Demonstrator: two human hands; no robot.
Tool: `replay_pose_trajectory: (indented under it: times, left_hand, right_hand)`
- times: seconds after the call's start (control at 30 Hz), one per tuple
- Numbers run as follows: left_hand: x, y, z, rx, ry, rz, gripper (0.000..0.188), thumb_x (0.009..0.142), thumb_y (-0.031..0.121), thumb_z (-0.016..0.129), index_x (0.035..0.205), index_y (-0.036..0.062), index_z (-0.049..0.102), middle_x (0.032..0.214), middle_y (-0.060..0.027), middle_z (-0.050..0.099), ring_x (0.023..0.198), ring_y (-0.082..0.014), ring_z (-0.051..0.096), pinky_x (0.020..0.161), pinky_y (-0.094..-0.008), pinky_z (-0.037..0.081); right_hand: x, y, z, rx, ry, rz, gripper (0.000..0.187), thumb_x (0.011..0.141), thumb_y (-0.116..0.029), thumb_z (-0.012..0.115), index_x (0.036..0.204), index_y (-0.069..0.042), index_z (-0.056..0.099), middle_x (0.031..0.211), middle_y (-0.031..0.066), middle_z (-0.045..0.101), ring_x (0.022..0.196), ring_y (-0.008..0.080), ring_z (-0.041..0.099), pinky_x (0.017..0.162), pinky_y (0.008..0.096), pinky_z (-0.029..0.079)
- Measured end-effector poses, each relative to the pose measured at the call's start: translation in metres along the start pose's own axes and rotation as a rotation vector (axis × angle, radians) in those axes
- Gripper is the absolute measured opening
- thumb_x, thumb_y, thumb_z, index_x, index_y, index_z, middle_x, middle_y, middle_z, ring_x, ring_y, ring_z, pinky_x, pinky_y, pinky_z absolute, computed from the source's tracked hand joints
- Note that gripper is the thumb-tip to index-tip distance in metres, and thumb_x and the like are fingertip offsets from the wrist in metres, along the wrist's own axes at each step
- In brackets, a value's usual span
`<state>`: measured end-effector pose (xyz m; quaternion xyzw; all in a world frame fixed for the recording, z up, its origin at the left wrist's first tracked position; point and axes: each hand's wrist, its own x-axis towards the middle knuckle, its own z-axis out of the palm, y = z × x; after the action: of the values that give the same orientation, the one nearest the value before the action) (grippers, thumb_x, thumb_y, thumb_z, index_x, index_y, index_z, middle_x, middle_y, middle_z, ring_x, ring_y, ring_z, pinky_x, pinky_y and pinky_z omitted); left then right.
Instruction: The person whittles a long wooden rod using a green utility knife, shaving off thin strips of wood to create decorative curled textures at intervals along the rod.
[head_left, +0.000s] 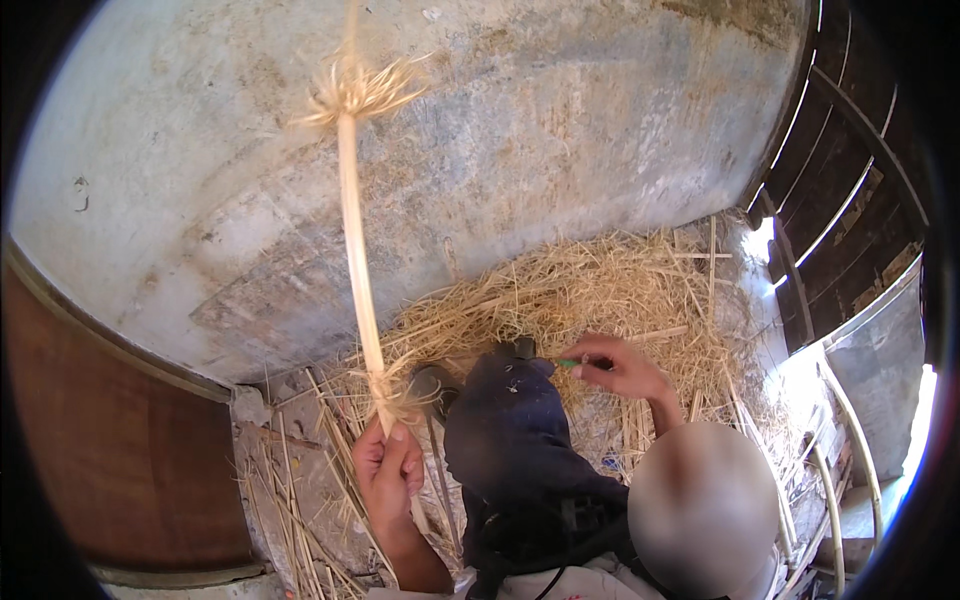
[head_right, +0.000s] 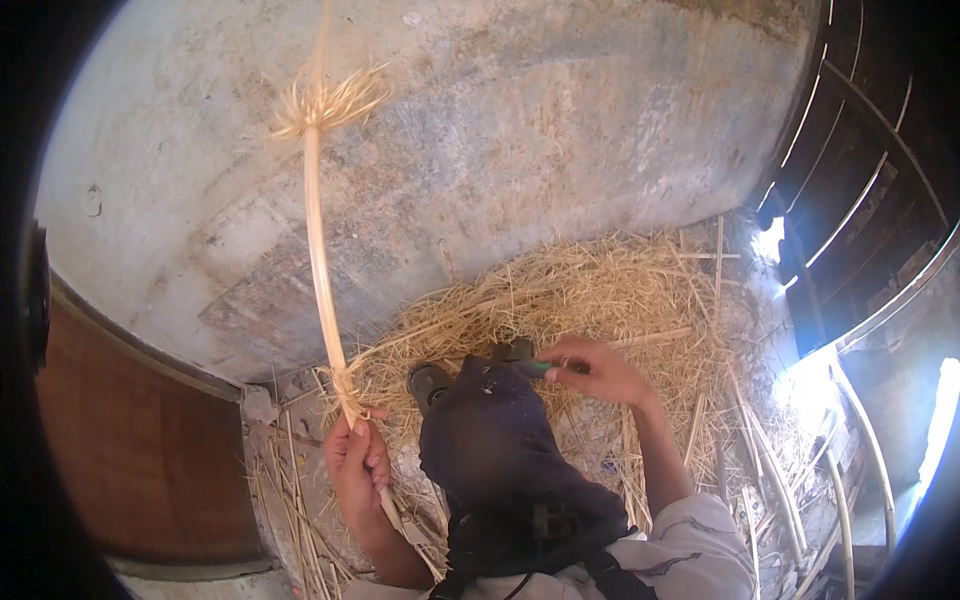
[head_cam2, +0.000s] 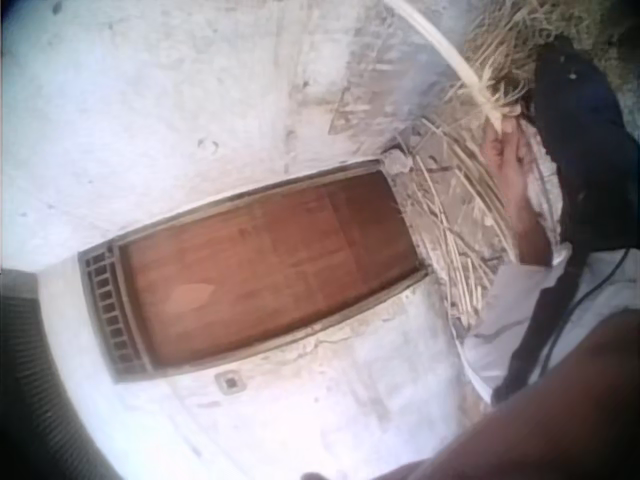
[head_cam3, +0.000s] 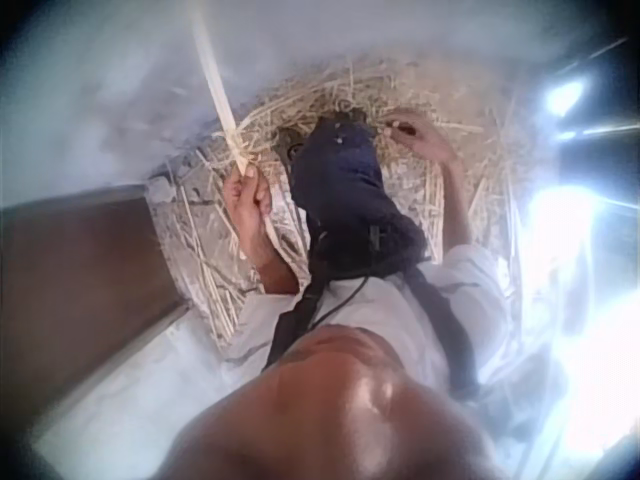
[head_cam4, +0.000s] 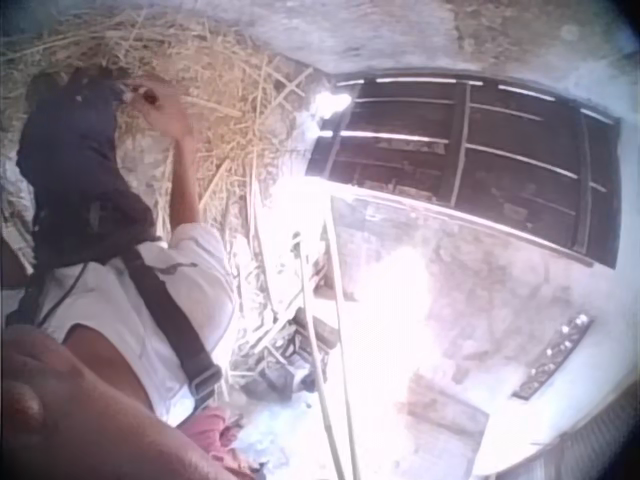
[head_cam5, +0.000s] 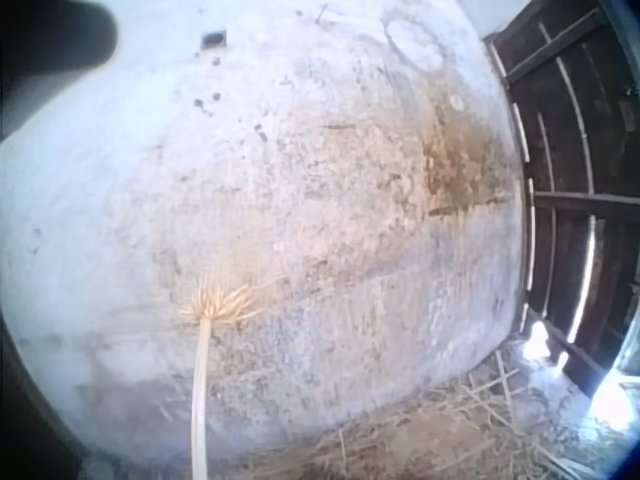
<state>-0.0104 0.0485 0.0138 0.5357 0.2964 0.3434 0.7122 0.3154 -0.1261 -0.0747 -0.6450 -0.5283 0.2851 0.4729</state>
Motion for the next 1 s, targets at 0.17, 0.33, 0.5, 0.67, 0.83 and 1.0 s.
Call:
replay_pose_trajectory:
  times: [0.17, 0.33, 0.5, 0.67, 0.83, 1.0]
  left_hand:
    - [-0.006, 0.002, -0.009, -0.012, 0.084, -0.032, 0.018, 0.110, 0.022, 0.061, 0.111, 0.0047, 0.064, 0.062, 0.0042, 0.043, 0.043, -0.0030, 0.033, 0.037, -0.0217, 0.024]
    - [-0.012, -0.005, -0.011, -0.017, 0.086, 0.009, 0.029, 0.111, 0.026, 0.059, 0.117, -0.0013, 0.066, 0.061, 0.0047, 0.041, 0.040, -0.0028, 0.029, 0.035, -0.0220, 0.022]
    - [-0.017, -0.005, -0.013, -0.022, 0.095, -0.009, 0.029, 0.111, 0.025, 0.058, 0.119, -0.0021, 0.066, 0.062, 0.0037, 0.043, 0.040, -0.0029, 0.031, 0.035, -0.0221, 0.023]
    - [-0.016, -0.003, -0.008, -0.005, -0.011, -0.019, 0.029, 0.111, 0.025, 0.059, 0.120, -0.0015, 0.066, 0.064, 0.0033, 0.045, 0.042, -0.0028, 0.034, 0.036, -0.0218, 0.024]
    - [-0.020, 0.000, -0.006, 0.117, -0.135, -0.019, 0.030, 0.112, 0.027, 0.058, 0.121, 0.0009, 0.068, 0.064, 0.0036, 0.046, 0.046, -0.0027, 0.037, 0.040, -0.0217, 0.028]
    - [-0.009, 0.002, -0.048, 0.505, -0.184, 0.095, 0.030, 0.111, 0.027, 0.059, 0.124, 0.0028, 0.072, 0.065, 0.0045, 0.048, 0.055, -0.0031, 0.040, 0.049, -0.0241, 0.030]
  right_hand:
    - [0.015, -0.049, 0.009, -0.058, -0.261, -0.012, 0.022, 0.101, -0.020, 0.074, 0.118, -0.007, 0.077, 0.093, 0.0077, 0.076, 0.076, 0.0151, 0.071, 0.068, 0.0310, 0.054]
    - [0.030, -0.002, 0.003, -0.457, 0.067, 0.077, 0.020, 0.103, -0.020, 0.071, 0.115, -0.005, 0.075, 0.091, 0.0083, 0.076, 0.068, 0.0141, 0.069, 0.062, 0.0320, 0.052]
    - [0.022, -0.011, -0.004, -0.185, 0.187, 0.172, 0.022, 0.101, -0.021, 0.073, 0.116, -0.007, 0.074, 0.091, 0.0087, 0.073, 0.078, 0.0168, 0.072, 0.070, 0.0332, 0.055]
    - [0.016, -0.040, 0.016, 0.046, 0.096, 0.112, 0.019, 0.102, -0.008, 0.071, 0.120, -0.001, 0.068, 0.088, 0.0035, 0.071, 0.065, 0.0070, 0.062, 0.060, 0.0253, 0.050]
    - [0.009, -0.056, 0.011, 0.254, 0.230, 0.084, 0.021, 0.102, -0.007, 0.069, 0.123, -0.002, 0.068, 0.092, 0.0017, 0.070, 0.068, 0.0077, 0.065, 0.062, 0.0259, 0.052]
    - [-0.012, -0.066, -0.022, 0.165, 0.398, 0.052, 0.021, 0.102, -0.007, 0.069, 0.123, -0.002, 0.068, 0.093, 0.0006, 0.068, 0.068, 0.0079, 0.064, 0.061, 0.0260, 0.053]
